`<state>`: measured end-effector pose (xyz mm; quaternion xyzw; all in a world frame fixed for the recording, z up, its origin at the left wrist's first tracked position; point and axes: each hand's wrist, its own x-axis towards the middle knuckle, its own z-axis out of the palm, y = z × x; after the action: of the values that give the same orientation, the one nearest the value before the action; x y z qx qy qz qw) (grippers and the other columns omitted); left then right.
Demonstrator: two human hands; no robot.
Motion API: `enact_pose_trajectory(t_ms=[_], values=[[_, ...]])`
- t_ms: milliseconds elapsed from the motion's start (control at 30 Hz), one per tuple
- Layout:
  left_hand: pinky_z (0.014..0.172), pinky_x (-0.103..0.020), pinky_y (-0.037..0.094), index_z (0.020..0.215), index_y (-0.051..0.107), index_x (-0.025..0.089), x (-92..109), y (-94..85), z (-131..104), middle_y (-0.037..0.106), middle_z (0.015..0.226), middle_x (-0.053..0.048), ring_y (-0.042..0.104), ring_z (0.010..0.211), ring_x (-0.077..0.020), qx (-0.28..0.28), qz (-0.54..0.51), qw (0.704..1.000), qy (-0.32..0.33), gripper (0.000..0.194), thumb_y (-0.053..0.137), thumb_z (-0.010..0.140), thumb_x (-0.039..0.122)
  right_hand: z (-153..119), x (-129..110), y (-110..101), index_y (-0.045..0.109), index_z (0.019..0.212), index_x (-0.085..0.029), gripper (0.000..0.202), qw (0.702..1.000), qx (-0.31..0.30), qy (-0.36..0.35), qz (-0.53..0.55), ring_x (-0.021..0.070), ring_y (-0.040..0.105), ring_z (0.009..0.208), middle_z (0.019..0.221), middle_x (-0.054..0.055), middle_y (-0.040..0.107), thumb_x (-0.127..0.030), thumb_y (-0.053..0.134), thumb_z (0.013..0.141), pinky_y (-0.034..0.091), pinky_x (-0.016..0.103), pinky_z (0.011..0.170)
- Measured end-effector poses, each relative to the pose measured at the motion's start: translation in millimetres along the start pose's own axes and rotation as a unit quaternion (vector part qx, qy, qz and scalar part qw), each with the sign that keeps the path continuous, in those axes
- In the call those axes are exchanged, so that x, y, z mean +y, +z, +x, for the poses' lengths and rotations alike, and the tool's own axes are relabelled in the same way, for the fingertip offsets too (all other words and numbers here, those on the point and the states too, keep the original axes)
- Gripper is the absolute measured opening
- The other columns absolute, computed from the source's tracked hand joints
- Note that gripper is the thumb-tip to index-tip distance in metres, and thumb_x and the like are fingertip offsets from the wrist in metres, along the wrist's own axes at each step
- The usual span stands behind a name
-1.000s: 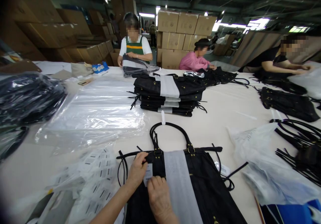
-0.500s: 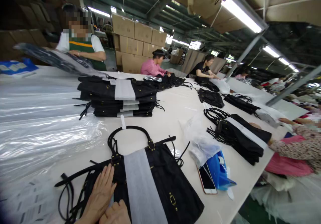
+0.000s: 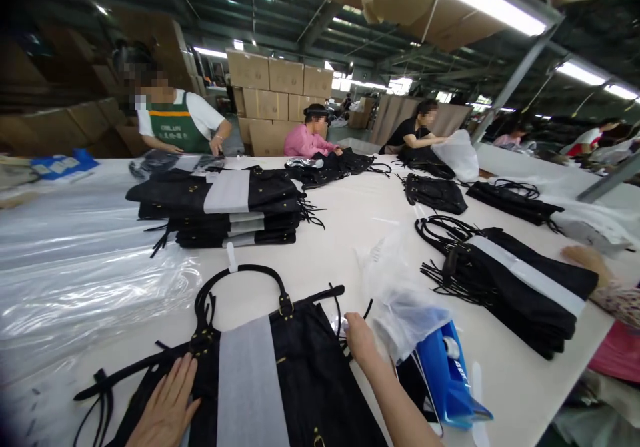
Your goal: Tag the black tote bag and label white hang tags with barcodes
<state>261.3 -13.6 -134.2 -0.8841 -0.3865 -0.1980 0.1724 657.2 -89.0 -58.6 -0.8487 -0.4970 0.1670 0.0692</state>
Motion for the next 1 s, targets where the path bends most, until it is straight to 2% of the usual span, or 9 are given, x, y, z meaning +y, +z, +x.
enact_pose_trajectory(t_ms=[133,233,400,500,700,867,1000], values=[[0.095,-0.043,0.031,0.137,0.007,0.008,-1.0,-2.9,0.0,0.038,0.134,-0.017,0.031,0.125,-0.0282,-0.029,0.025,0.999,0.003,0.061,0.027,0.084,0.029,23.6,6.5,1.9,0.055,0.098,-0.013,0.039,0.997,-0.068,-0.007,-0.03,0.0237,0.052,0.101,0.105,0.012,0.057,-0.004,0.059,0.06,0.04,0.029,0.079],[0.095,-0.042,0.032,0.137,0.007,0.01,-0.8,-4.4,0.4,0.041,0.132,-0.016,0.035,0.123,-0.0273,-0.029,0.039,0.999,0.001,0.061,0.027,0.084,0.03,31.3,14.2,1.0,0.053,0.098,-0.015,0.04,0.995,-0.096,-0.008,-0.035,0.0228,0.053,0.097,0.101,0.009,0.058,-0.01,0.063,0.059,0.039,0.029,0.076],[0.093,-0.041,0.034,0.138,0.004,0.012,-0.3,-6.9,1.8,0.047,0.128,-0.015,0.039,0.12,-0.0269,-0.049,0.049,0.998,-0.002,0.064,0.03,0.082,0.03,33.8,27.0,6.2,0.057,0.081,-0.016,0.024,0.992,-0.124,0.013,-0.014,0.0201,0.057,0.086,0.088,0.005,0.061,-0.017,0.065,0.059,0.038,0.026,0.067],[0.093,-0.04,0.034,0.138,0.003,0.013,-1.1,-8.9,3.4,0.047,0.128,-0.014,0.04,0.119,-0.0263,-0.05,0.05,0.998,-0.001,0.064,0.03,0.082,0.029,28.7,30.0,3.5,0.058,0.074,-0.016,0.013,0.991,-0.126,0.045,0.017,0.0177,0.058,0.075,0.078,0.004,0.062,-0.016,0.061,0.061,0.036,0.024,0.06],[0.091,-0.038,0.036,0.138,0.005,0.013,-3.8,-11.6,6.8,0.049,0.125,-0.014,0.043,0.117,-0.0257,-0.031,0.031,0.999,0.006,0.062,0.029,0.084,0.032,9.3,34.7,-31.1,0.063,0.079,-0.016,0.026,0.985,-0.147,0.051,0.079,0.0133,0.055,0.055,0.057,-0.001,0.061,-0.008,0.048,0.06,0.034,0.021,0.049],[0.094,-0.039,0.033,0.138,0.007,0.014,-5.3,-10.1,6.3,0.046,0.128,-0.014,0.04,0.119,-0.0256,-0.032,0.009,0.999,0.004,0.06,0.027,0.085,0.034,1.4,38.2,-63.6,0.066,0.07,-0.015,0.027,0.992,-0.11,0.048,0.05,0.0172,0.057,0.07,0.069,0.004,0.065,-0.006,0.044,0.056,0.036,0.024,0.06],[0.096,-0.038,0.031,0.138,0.01,0.015,-5.7,-9.0,4.8,0.044,0.131,-0.012,0.04,0.12,-0.0246,-0.038,-0.003,0.999,-0.006,0.059,0.028,0.085,0.035,-4.7,34.4,-87.2,0.065,0.07,-0.017,0.024,0.993,-0.102,0.043,0.032,0.0184,0.057,0.069,0.071,0.005,0.066,-0.009,0.044,0.06,0.036,0.025,0.06]])
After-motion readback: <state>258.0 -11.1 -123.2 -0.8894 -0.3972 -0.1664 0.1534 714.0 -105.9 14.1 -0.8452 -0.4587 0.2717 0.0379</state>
